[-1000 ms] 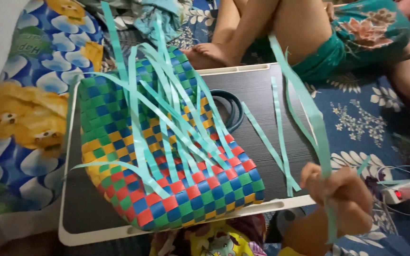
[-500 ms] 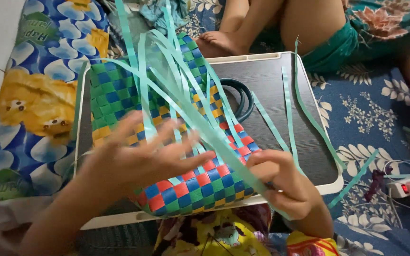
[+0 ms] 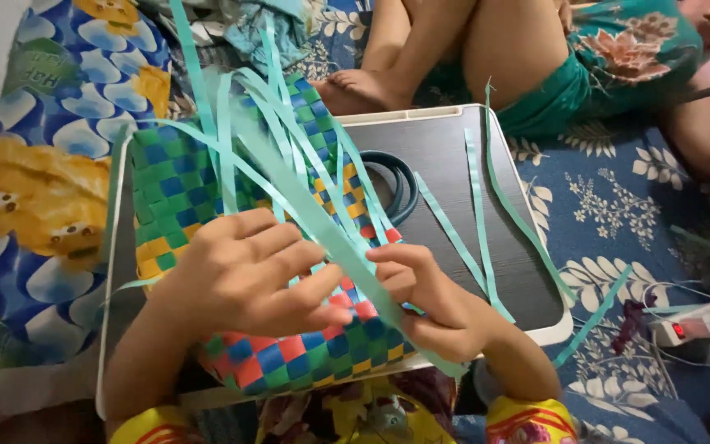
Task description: Weaving a colorful plastic bag by interlacing green plastic strips into the existing structure.
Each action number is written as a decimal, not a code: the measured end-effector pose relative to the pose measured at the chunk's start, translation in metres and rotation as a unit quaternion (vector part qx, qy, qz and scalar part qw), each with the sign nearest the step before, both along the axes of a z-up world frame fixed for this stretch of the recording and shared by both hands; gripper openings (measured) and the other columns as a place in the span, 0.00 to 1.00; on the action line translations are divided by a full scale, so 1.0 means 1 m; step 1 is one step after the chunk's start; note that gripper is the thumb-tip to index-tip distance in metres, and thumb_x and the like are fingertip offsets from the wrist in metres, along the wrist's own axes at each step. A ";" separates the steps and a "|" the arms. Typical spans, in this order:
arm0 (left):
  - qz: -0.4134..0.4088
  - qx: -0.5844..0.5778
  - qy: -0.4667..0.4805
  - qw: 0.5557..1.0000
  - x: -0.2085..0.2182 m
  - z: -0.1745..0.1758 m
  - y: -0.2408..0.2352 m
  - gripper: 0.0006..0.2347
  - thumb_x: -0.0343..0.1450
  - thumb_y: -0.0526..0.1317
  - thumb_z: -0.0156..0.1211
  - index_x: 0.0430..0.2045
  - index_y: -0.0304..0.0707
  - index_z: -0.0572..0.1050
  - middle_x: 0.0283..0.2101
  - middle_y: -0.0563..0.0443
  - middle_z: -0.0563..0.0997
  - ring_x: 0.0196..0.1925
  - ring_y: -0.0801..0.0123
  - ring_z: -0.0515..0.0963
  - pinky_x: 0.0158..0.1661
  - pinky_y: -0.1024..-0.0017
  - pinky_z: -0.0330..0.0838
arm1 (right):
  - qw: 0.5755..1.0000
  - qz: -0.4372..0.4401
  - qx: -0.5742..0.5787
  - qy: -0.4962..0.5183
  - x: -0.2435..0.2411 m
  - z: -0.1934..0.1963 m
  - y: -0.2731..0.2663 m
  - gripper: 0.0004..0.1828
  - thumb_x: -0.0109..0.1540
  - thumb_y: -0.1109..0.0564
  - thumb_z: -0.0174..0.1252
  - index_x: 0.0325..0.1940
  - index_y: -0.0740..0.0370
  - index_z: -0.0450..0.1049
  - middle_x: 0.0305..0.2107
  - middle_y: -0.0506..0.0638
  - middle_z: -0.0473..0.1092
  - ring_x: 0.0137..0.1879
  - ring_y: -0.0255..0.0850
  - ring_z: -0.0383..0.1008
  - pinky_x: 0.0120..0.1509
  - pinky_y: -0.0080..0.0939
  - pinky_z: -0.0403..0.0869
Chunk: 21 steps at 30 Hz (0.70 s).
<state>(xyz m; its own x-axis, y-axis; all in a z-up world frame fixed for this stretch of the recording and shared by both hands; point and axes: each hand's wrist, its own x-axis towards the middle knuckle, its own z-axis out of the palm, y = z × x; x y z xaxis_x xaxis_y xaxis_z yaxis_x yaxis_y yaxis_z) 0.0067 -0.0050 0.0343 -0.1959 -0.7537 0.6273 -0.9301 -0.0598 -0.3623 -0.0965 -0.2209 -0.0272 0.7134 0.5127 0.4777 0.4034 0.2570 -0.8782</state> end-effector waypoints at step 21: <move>0.087 -0.065 0.062 0.992 0.003 0.031 0.064 0.07 0.70 0.38 0.60 0.28 0.32 0.81 0.27 0.45 0.84 0.31 0.62 0.85 0.31 0.69 0.75 | 0.950 -0.022 -0.308 -0.045 0.037 0.053 0.032 0.13 0.65 0.47 0.43 0.37 0.58 0.62 0.24 0.47 0.61 0.27 0.40 0.58 0.33 0.40 0.60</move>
